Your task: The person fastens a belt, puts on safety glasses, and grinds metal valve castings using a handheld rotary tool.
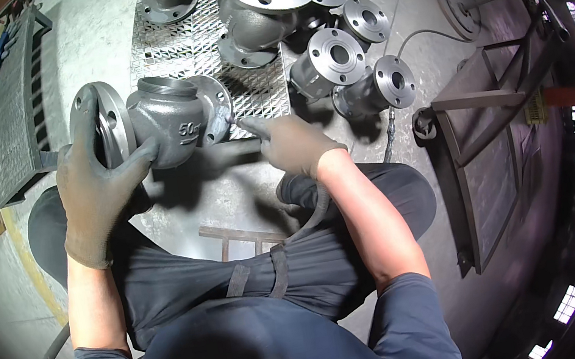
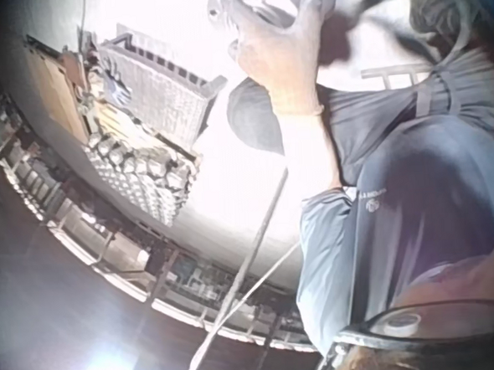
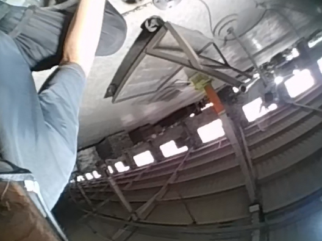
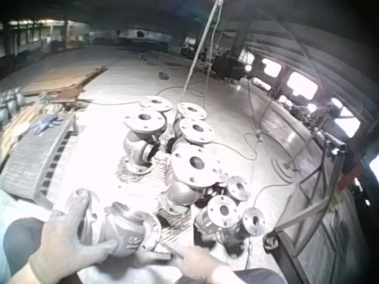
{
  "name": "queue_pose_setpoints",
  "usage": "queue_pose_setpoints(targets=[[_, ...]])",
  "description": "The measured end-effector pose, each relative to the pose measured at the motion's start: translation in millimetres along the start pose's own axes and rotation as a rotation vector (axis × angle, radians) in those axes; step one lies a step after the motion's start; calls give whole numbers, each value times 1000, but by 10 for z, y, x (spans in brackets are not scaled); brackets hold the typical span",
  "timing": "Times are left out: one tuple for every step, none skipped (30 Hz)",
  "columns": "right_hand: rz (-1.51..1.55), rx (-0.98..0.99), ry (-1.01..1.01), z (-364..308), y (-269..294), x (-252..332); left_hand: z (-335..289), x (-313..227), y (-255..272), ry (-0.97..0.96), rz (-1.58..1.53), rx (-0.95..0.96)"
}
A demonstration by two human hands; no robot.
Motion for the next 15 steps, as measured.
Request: queue_pose_setpoints(targets=[[0, 0, 0, 5, -5, 34, 9, -23, 6, -45, -7, -28], [-42, 41, -3, 14, -42, 87, 12, -48, 21, -90, -13, -56], [-84, 82, -6, 19, -79, 116, 16, -42, 28, -90, -13, -56], [-34, -40, 38, 20, 10, 149, 14, -30, 23, -72, -27, -39], [-35, -38, 38, 26, 11, 152, 13, -21, 20, -54, -41, -22], [-65, -45, 38, 38, 24, 162, 13, -43, 35, -52, -41, -22], [-94, -53, 36, 51, 34, 196, 26, -45, 21, -17, -42, 14], [-94, -53, 35, 60, 36, 238, 30, -30, -1, 17, -42, 50], [-117, -3, -5, 69, 1, 259, 27, -15, -8, 17, -42, 51], [-144, 48, -43, 69, -21, 256, 20, -19, 0, -2, -71, 27], [-146, 48, -41, 81, -48, 199, 13, -24, 8, -20, -100, 2], [-149, -13, 14, 102, -59, 136, 14, -16, -5, -19, -100, -1], [-149, -75, 66, 97, -47, 174, 18, -27, -4, -58, -66, -20], [-148, -75, 65, 94, -81, 168, 18, -46, 5, -97, -32, -39], [-183, -55, 36, 96, -142, 150, 19, -46, 13, -98, -33, -38]])
Point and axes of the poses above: each hand's wrist, its own z-axis towards the middle knuckle, its own y-axis out of the back of the hand, x = y × z, the point moved 8 cm from there along z, towards the middle knuckle
